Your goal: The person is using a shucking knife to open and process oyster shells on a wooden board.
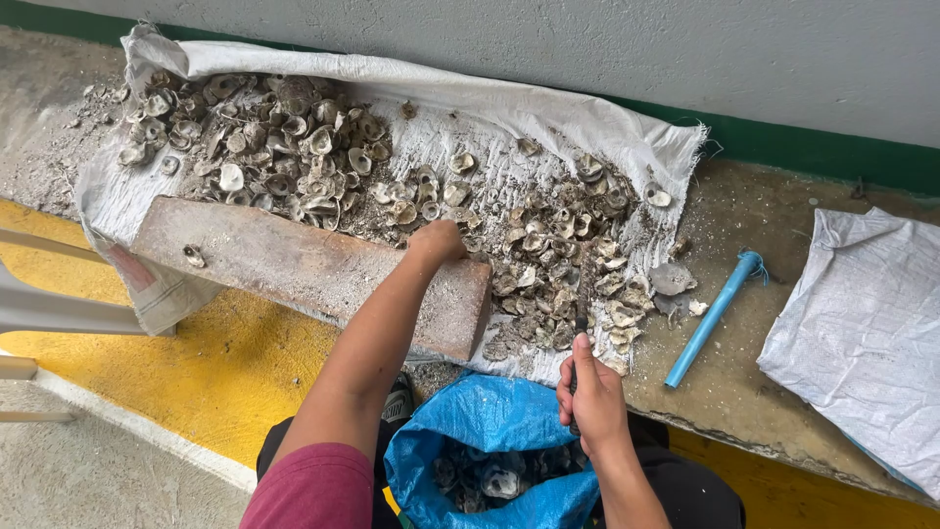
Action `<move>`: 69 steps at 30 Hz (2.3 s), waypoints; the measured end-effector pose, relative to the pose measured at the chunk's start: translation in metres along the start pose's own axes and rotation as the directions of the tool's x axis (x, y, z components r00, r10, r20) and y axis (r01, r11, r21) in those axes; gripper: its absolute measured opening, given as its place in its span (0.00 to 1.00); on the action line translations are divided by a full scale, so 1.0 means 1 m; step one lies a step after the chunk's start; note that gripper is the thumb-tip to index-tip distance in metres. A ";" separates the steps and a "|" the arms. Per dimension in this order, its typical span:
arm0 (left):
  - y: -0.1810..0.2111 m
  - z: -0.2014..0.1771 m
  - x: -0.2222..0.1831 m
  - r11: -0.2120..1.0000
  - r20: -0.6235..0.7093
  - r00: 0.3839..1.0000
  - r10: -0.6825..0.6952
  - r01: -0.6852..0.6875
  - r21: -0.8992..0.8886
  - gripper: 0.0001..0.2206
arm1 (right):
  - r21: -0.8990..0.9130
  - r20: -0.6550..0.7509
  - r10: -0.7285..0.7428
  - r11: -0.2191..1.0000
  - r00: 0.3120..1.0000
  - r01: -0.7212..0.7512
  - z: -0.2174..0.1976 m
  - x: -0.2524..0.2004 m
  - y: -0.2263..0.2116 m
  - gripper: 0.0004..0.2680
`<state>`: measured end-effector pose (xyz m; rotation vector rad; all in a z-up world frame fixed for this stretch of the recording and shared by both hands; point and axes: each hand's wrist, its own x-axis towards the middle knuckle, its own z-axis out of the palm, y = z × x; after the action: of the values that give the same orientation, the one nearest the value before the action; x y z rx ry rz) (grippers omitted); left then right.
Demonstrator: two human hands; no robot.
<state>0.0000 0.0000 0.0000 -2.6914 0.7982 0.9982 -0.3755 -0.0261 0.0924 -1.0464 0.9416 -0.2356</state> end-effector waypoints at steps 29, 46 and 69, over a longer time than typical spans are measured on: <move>0.040 -0.044 -0.043 0.777 0.127 0.852 0.508 -0.390 -0.494 0.07 | -0.012 -0.015 -0.014 1.000 1.000 0.014 0.001 0.002 -0.004 0.22; -0.051 0.049 -0.178 0.602 -0.685 0.557 0.470 -0.769 -0.213 0.11 | -0.085 0.006 -0.055 0.995 0.998 0.056 0.008 -0.002 -0.003 0.22; -0.081 0.091 -0.192 0.814 -0.814 0.554 0.176 -0.547 -0.196 0.29 | -0.821 0.112 -0.183 0.536 0.977 0.194 0.073 -0.005 0.038 0.26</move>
<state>-0.1294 0.1797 0.0522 -3.4605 1.5082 -0.0771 -0.3331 0.0426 0.0763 -2.0538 0.9311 0.0742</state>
